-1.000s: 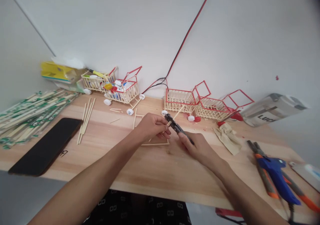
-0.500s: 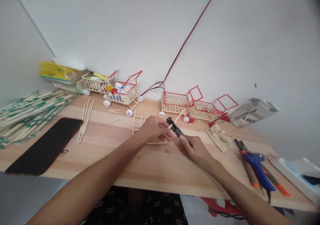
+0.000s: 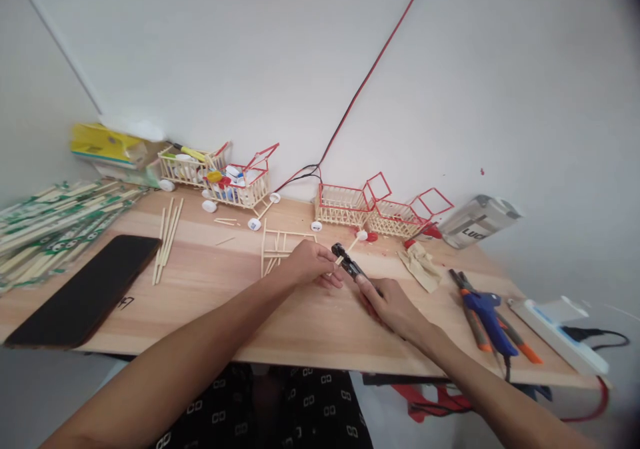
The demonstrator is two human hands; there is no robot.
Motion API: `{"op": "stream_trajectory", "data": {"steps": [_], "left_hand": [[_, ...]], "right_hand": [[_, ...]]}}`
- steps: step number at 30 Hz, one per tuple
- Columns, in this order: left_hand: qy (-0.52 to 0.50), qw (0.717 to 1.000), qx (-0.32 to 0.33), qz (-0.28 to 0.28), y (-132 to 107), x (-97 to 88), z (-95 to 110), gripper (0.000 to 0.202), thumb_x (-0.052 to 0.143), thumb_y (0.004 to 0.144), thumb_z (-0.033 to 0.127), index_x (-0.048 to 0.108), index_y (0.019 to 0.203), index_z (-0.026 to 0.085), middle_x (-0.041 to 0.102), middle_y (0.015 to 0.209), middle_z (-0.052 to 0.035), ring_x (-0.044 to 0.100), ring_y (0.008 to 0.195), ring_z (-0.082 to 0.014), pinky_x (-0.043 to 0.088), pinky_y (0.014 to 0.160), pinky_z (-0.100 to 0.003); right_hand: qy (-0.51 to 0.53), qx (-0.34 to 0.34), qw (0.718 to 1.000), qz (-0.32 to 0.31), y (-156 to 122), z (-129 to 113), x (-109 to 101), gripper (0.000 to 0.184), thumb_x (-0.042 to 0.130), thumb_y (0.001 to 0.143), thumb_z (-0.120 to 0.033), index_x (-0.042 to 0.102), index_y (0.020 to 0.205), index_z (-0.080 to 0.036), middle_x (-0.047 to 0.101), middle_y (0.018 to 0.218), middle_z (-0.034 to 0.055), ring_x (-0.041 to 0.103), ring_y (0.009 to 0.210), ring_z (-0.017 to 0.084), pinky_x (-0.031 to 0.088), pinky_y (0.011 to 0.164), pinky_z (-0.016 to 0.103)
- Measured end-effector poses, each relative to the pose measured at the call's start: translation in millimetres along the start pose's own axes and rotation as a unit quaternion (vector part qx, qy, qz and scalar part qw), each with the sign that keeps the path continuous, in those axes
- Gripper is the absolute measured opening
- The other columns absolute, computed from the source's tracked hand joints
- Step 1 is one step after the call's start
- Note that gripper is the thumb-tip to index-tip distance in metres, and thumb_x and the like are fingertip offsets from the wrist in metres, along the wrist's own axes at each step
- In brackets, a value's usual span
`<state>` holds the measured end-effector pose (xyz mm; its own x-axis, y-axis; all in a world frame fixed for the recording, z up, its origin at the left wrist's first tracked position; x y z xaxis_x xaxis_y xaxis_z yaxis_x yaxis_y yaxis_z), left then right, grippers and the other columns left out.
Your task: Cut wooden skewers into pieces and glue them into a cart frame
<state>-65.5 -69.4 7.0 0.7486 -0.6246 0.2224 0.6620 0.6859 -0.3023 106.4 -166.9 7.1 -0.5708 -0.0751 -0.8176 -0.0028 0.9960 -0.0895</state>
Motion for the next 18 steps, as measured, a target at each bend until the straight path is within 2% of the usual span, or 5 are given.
{"op": "stream_trajectory", "data": {"steps": [11, 18], "left_hand": [[-0.011, 1.0, 0.001, -0.011, 0.2, 0.8, -2.9, 0.011, 0.066, 0.069, 0.005, 0.059, 0.076, 0.009, 0.07, 0.063, -0.0081, 0.069, 0.057, -0.0178, 0.054, 0.053, -0.026], [-0.018, 1.0, 0.005, -0.02, 0.1, -1.6, -5.3, 0.02, 0.076, 0.063, 0.012, 0.06, 0.075, 0.01, 0.07, 0.063, -0.0081, 0.069, 0.057, -0.0183, 0.054, 0.052, -0.026]], "right_hand": [[-0.016, 0.003, 1.0, 0.018, -3.9, 9.1, 3.7, 0.063, 0.027, 0.094, -0.059, 0.048, 0.051, -0.018, 0.049, 0.044, 0.0005, 0.044, 0.045, 0.013, 0.031, 0.048, 0.026], [-0.043, 0.002, 0.998, 0.038, -4.1, 6.6, 4.4, 0.063, 0.028, 0.094, -0.058, 0.047, 0.049, -0.017, 0.05, 0.045, 0.0017, 0.044, 0.045, 0.013, 0.028, 0.048, 0.027]]}}
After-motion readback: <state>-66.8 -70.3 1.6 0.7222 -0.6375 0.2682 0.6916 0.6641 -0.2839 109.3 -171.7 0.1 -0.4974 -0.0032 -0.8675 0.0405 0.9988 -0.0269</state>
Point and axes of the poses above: each hand's wrist, its own y-axis towards the middle knuckle, its own x-axis out of the palm, z = x × y, the point moved 1 cm from there along y, towards the middle knuckle
